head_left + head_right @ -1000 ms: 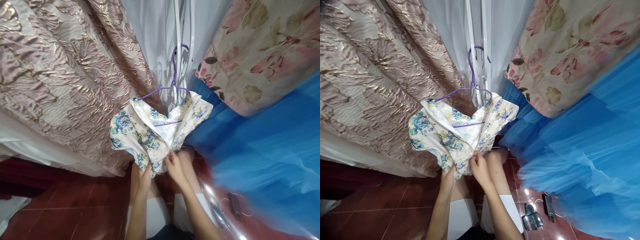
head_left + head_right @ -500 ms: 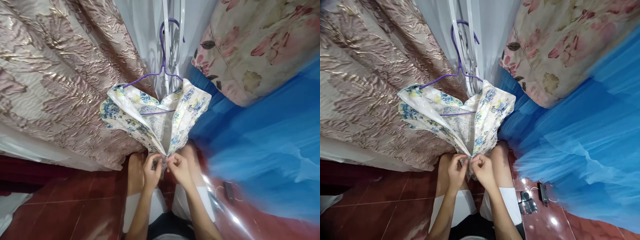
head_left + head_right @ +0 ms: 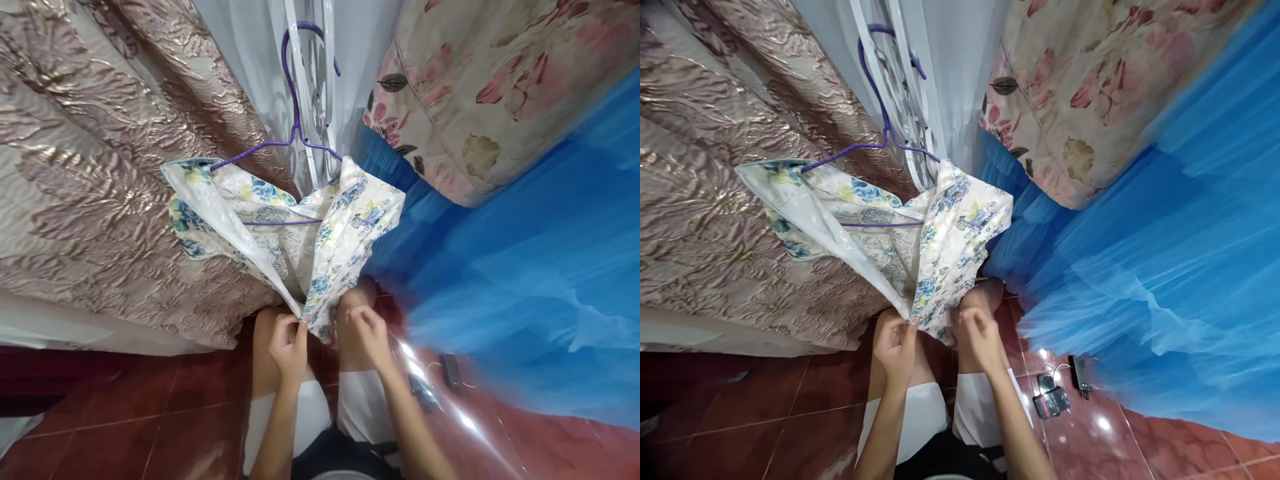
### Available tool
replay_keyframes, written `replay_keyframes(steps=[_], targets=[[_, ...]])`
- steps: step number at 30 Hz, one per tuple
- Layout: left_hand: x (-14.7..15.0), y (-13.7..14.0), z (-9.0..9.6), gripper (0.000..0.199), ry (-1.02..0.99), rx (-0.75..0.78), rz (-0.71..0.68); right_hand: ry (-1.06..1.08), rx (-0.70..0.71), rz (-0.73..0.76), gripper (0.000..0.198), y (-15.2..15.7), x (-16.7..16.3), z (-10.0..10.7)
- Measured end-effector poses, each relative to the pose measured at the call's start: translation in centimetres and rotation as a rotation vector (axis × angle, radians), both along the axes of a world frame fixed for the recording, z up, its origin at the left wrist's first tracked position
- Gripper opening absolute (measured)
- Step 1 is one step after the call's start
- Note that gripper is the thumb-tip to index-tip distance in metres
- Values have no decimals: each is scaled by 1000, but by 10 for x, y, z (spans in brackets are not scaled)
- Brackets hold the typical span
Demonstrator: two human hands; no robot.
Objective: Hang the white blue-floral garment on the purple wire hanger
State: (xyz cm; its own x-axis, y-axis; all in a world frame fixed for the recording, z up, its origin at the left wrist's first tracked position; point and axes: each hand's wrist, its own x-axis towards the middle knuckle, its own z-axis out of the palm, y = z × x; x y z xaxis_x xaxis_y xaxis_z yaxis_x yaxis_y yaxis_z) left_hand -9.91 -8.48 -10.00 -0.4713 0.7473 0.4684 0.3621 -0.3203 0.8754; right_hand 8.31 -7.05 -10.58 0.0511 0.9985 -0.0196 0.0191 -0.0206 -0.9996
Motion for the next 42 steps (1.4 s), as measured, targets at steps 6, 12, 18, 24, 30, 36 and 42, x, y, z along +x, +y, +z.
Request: replay_keyframes(steps=[6,12,18,24,30,36,42], targets=[[-14,-1,7,13,-54,-15,56,-218,59,104,47,77,35,-94],[-19,3,9,14,-58,-1,65,-229,43,126,40,103,46,-109],[-5,8,12,18,-111,-13,63,-239,-62,131,32,39,66,-72],[3,1,-4,9,-24,-17,-62,-37,-160,178,32,-24,20,-2],[4,-10,6,12,192,-15,-186,102,-82,285,25,-18,-32,43],[5,-13,24,24,201,46,-267,-18,-54,270,31,-3,-37,57],[4,-16,22,21,170,30,-296,10,-24,276,34,-8,-35,71]])
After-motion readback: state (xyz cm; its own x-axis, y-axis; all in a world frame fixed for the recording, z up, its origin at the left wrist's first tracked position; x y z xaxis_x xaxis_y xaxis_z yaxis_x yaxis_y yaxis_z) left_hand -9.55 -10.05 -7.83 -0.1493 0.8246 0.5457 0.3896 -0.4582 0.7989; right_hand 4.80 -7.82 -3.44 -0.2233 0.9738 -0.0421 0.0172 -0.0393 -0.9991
